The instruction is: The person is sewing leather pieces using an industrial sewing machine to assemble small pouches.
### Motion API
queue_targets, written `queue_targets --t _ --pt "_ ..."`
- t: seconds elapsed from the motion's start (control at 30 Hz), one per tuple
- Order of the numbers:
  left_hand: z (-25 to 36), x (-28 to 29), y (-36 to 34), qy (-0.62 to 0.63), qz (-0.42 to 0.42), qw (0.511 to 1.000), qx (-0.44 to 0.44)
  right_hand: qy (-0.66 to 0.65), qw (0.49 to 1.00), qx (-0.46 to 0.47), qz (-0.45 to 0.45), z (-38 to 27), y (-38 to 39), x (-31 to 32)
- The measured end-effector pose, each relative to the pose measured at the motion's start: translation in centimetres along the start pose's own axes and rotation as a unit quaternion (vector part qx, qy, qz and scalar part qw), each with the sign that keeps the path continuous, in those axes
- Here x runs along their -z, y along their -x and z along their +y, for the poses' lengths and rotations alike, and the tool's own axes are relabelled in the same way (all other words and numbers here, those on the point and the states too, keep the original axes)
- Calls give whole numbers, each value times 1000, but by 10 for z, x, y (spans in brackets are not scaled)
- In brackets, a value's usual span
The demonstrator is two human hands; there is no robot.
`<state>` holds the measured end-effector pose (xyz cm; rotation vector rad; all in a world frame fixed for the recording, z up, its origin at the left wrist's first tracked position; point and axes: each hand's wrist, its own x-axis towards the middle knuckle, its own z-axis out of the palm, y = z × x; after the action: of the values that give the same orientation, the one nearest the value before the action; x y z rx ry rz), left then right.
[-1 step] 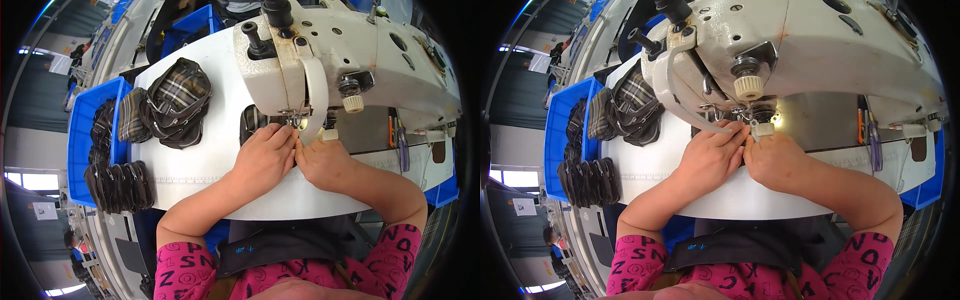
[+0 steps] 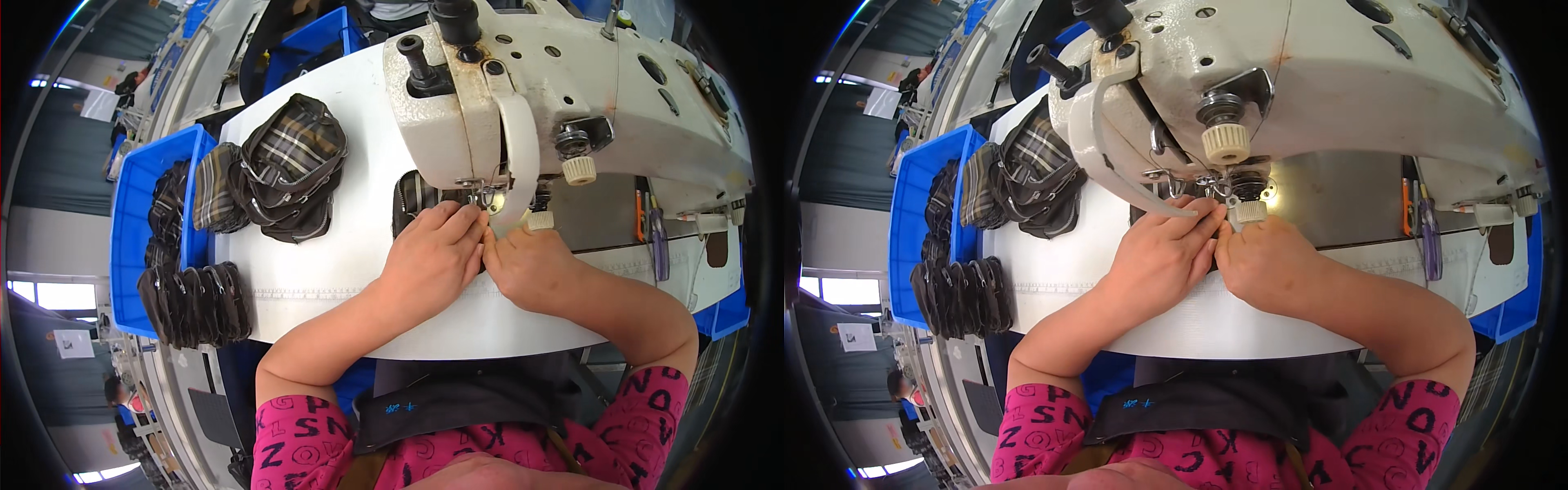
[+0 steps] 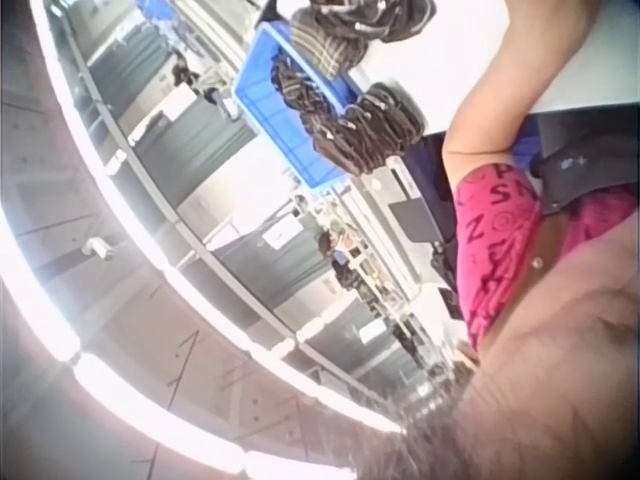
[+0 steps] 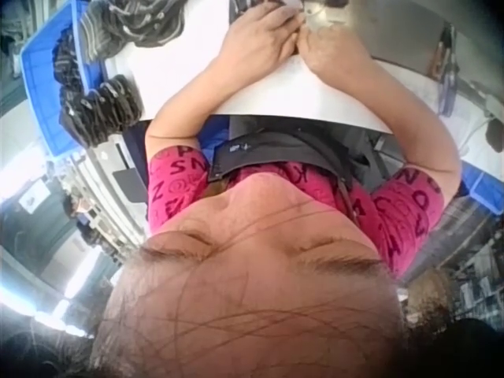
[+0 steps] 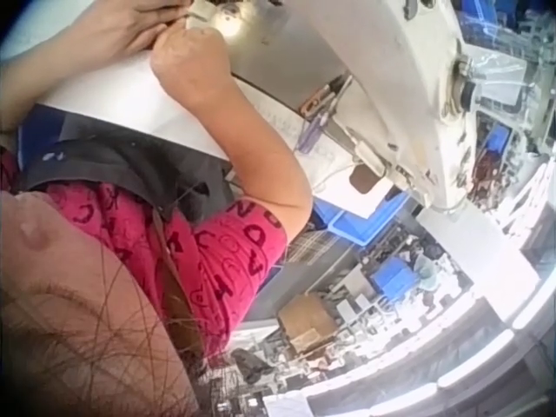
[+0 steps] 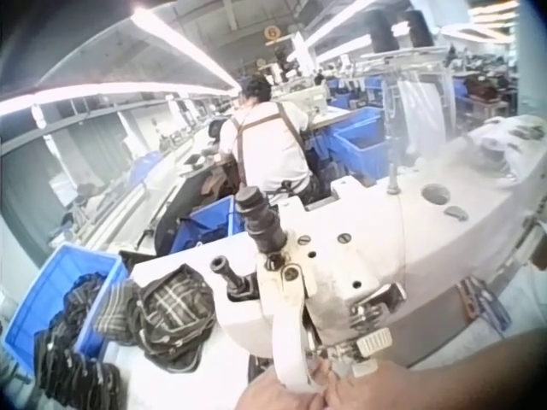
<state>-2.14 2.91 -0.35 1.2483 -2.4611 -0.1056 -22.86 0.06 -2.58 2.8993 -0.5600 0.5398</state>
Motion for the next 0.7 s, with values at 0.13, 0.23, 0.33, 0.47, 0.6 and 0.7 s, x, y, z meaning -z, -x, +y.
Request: queue_targets --t 0.13,0.23,0.33,0.47,0.6,0.7 --pt "-1 1 -1 13 -4 1000 6 -6 1000 -3 -5 0 0 -1" --pt "-5 1 -3 15 -2 1000 7 -4 999 -29 -31 -1 -1 0" --pt "-10 -3 -4 0 17 1000 -6 -4 998 -42 -39 0 -2 1" --pt "-10 0 -5 22 12 1000 7 -5 999 -41 -25 1 -2 2" --pt "-14 -2 -6 12 10 1000 14 6 999 -42 -29 1 -2 1" --pt "-15 -1 -8 8 11 1000 8 5 999 -41 -23 2 -2 1"
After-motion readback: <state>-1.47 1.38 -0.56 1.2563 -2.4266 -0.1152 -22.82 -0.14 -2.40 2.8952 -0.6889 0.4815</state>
